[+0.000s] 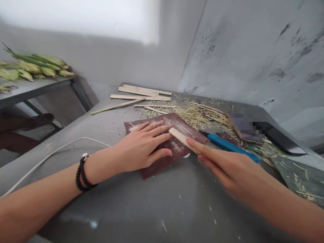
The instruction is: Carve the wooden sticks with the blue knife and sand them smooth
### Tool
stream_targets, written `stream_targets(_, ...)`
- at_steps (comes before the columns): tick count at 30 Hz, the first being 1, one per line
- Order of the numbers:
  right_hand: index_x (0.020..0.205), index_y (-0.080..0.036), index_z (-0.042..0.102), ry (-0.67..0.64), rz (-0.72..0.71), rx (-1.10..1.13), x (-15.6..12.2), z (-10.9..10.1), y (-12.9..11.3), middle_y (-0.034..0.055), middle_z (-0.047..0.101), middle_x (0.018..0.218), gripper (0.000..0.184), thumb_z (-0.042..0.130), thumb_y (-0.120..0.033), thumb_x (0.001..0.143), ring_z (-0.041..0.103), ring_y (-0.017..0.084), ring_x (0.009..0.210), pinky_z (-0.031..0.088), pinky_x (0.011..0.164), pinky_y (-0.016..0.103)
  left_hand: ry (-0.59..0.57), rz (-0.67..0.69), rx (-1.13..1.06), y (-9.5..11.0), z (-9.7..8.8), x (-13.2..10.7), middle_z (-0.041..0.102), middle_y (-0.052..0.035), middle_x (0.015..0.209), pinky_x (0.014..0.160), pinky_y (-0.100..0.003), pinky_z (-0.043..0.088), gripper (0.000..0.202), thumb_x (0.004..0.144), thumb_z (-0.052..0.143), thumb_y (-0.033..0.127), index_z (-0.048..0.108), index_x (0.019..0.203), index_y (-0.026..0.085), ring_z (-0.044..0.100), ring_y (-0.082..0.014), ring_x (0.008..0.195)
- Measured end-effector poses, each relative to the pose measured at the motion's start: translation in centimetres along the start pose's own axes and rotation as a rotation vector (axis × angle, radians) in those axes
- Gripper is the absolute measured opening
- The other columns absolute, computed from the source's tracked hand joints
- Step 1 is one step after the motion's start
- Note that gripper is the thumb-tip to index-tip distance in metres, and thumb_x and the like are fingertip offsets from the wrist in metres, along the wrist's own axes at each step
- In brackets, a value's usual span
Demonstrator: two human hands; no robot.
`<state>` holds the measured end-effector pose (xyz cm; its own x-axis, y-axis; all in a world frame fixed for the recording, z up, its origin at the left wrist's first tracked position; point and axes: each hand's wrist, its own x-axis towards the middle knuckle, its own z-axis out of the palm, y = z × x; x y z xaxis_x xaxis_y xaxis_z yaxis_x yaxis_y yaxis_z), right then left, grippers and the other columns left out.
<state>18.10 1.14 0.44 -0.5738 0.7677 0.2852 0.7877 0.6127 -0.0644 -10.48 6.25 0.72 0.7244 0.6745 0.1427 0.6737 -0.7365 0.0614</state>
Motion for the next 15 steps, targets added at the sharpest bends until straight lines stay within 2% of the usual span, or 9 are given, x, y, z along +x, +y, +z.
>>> stream_targets(2, 0.162, -0.031, 0.03, -0.047, -0.011, 0.026, 0.0, 0.1, -0.7, -0.0026, 0.077, 0.084, 0.056, 0.035, -0.025, 0.106, 0.071, 0.016, 0.06, 0.049, 0.047, 0.024, -0.027, 0.068, -0.009, -0.5, -0.1, -0.2, 0.036, -0.0081, 0.167, 0.127, -0.046, 0.02, 0.072, 0.101, 0.034, 0.068, 0.039, 0.157, 0.022, 0.033, -0.0278, 0.154)
stream_targets(5, 0.163, -0.024, 0.026, -0.037, -0.038, -0.007, -0.4, 0.8, -1.8, -0.006, 0.071, 0.065, 0.057, 0.034, -0.025, 0.106, 0.066, 0.018, 0.046, 0.039, 0.038, 0.026, -0.028, 0.044, -0.006, -0.8, 0.0, -0.3, 0.038, -0.0094, 0.165, 0.125, -0.045, 0.025, 0.078, 0.1, 0.037, 0.069, 0.03, 0.161, 0.021, 0.039, -0.0288, 0.151)
stream_targets(10, 0.161, -0.013, 0.028, -0.01, -0.029, -0.105, -0.6, 2.1, -3.2, -0.0065, 0.061, 0.048, 0.056, 0.033, -0.027, 0.107, 0.055, 0.018, 0.032, 0.019, 0.036, 0.03, 0.028, -0.054, 0.033, 0.3, 0.6, 0.1, 0.048, -0.0148, 0.159, 0.121, -0.046, 0.032, 0.08, 0.1, 0.038, 0.068, 0.037, 0.157, 0.012, 0.045, -0.032, 0.146)
stream_targets(15, 0.16, -0.015, 0.03, 0.059, 0.015, -0.111, -0.7, 2.8, -4.5, -0.0087, 0.054, 0.042, 0.054, 0.028, -0.026, 0.107, 0.047, 0.015, 0.026, 0.012, 0.038, 0.03, 0.053, -0.073, 0.047, 0.8, 0.9, 0.2, 0.049, -0.0147, 0.158, 0.12, -0.046, 0.033, 0.077, 0.1, 0.041, 0.066, 0.037, 0.156, 0.013, 0.047, -0.032, 0.144)
